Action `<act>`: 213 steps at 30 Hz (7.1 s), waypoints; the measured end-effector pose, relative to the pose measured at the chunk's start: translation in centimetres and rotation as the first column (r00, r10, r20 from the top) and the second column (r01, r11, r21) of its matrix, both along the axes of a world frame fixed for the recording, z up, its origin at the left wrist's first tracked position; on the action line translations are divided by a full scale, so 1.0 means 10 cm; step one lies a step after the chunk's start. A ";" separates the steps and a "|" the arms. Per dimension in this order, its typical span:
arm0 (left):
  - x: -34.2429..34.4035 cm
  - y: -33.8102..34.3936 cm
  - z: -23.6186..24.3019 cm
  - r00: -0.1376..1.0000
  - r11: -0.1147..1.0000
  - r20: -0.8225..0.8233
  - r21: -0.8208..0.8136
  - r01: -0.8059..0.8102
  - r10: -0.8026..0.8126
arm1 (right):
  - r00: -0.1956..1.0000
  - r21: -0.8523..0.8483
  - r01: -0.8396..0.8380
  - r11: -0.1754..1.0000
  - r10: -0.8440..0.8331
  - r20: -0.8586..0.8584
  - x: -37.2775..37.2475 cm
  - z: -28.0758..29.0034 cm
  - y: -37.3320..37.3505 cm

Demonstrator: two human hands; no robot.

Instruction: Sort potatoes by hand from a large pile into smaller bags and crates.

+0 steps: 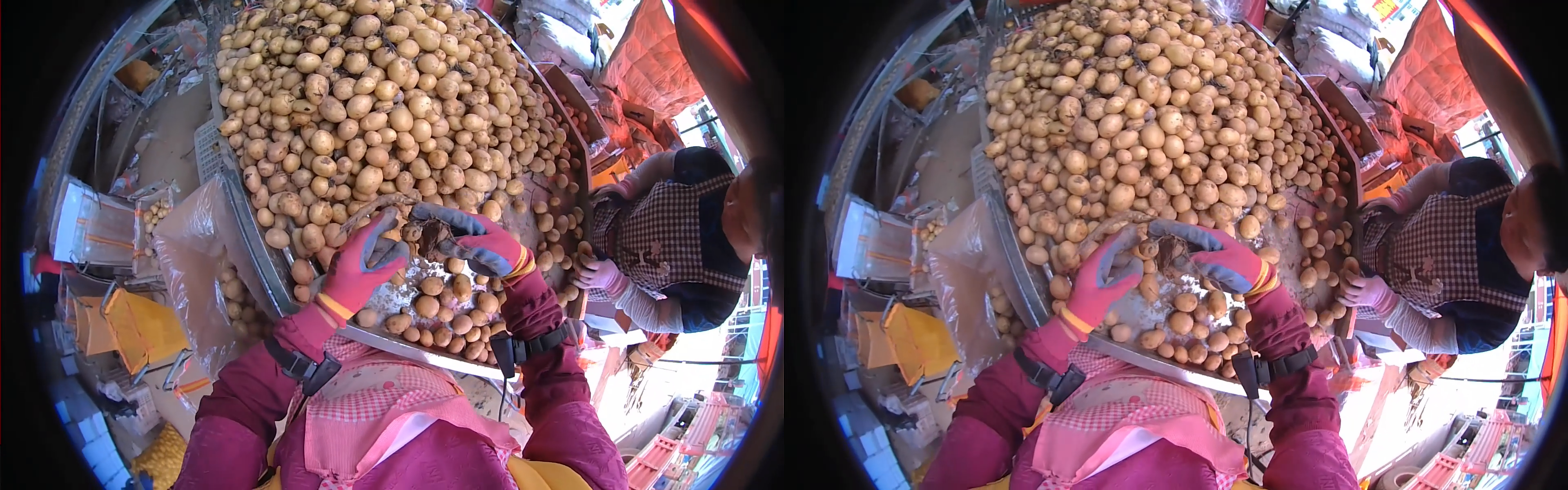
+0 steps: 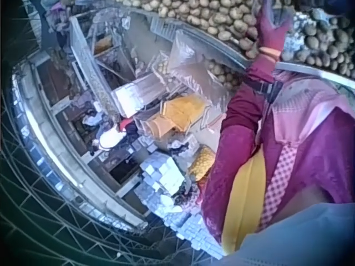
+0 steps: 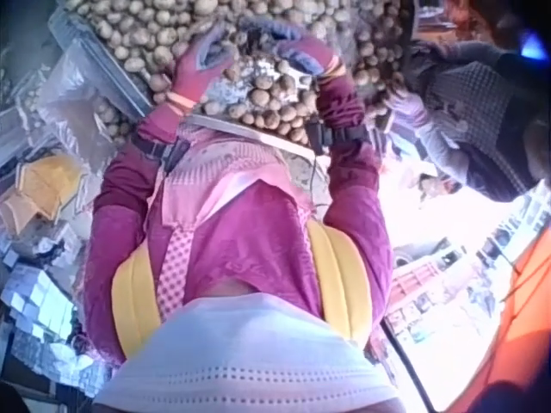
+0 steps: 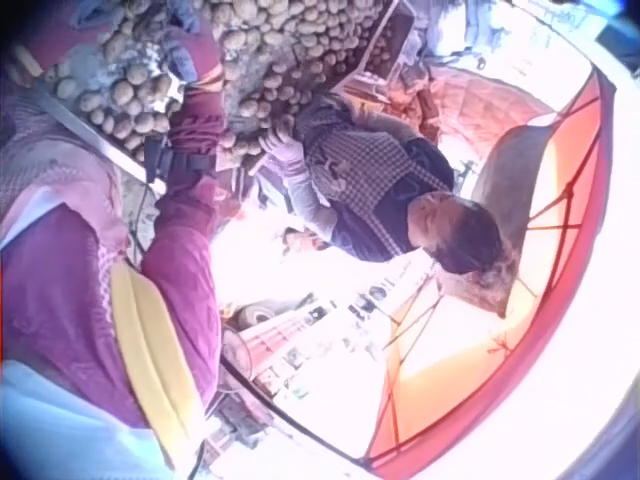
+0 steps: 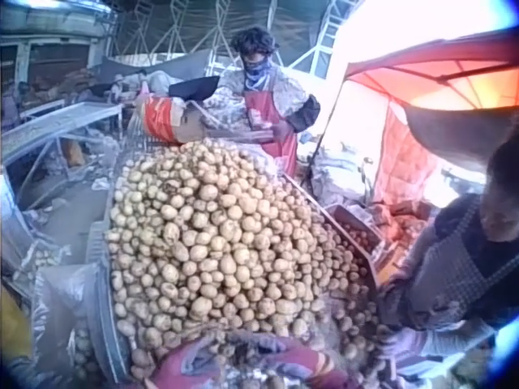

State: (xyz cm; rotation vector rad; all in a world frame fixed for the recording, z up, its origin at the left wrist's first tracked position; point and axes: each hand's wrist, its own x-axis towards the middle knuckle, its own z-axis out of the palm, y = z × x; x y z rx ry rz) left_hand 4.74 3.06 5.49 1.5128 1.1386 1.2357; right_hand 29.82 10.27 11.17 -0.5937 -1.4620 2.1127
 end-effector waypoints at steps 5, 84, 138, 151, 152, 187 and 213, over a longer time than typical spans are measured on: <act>-0.07 0.10 0.05 0.982 0.991 -0.176 -0.123 0.049 -0.070 | 0.999 -0.065 0.022 0.998 -0.019 0.050 -0.16 -0.12 -0.19; 0.52 -0.30 -0.79 0.283 0.847 -0.922 -0.083 0.525 -0.266 | 0.296 0.808 0.102 0.581 -0.793 0.533 0.59 -1.21 -3.02; 0.55 -0.30 -0.33 0.908 0.881 0.069 -0.222 0.418 -0.413 | 0.746 0.084 0.652 0.753 -0.658 0.107 0.19 -0.66 -1.45; 0.52 -0.27 -0.20 0.868 0.923 -0.319 -0.076 0.378 -0.382 | 0.641 0.184 0.748 0.638 -0.766 0.048 -0.08 -0.92 -1.60; 0.51 -0.27 -0.25 0.906 0.915 -0.154 -0.155 0.372 -0.395 | 0.645 0.198 0.740 0.643 -0.762 0.064 -0.07 -0.97 -1.61; -0.54 -0.93 -0.34 0.615 0.465 0.621 -0.779 0.421 0.485 | 0.415 0.816 -0.251 0.521 -0.704 0.577 0.13 -0.93 -0.69; -0.29 -0.61 -0.31 0.765 0.713 0.644 -0.531 0.458 -0.011 | 0.965 0.261 0.173 0.950 -0.217 0.149 -0.80 -0.78 -0.72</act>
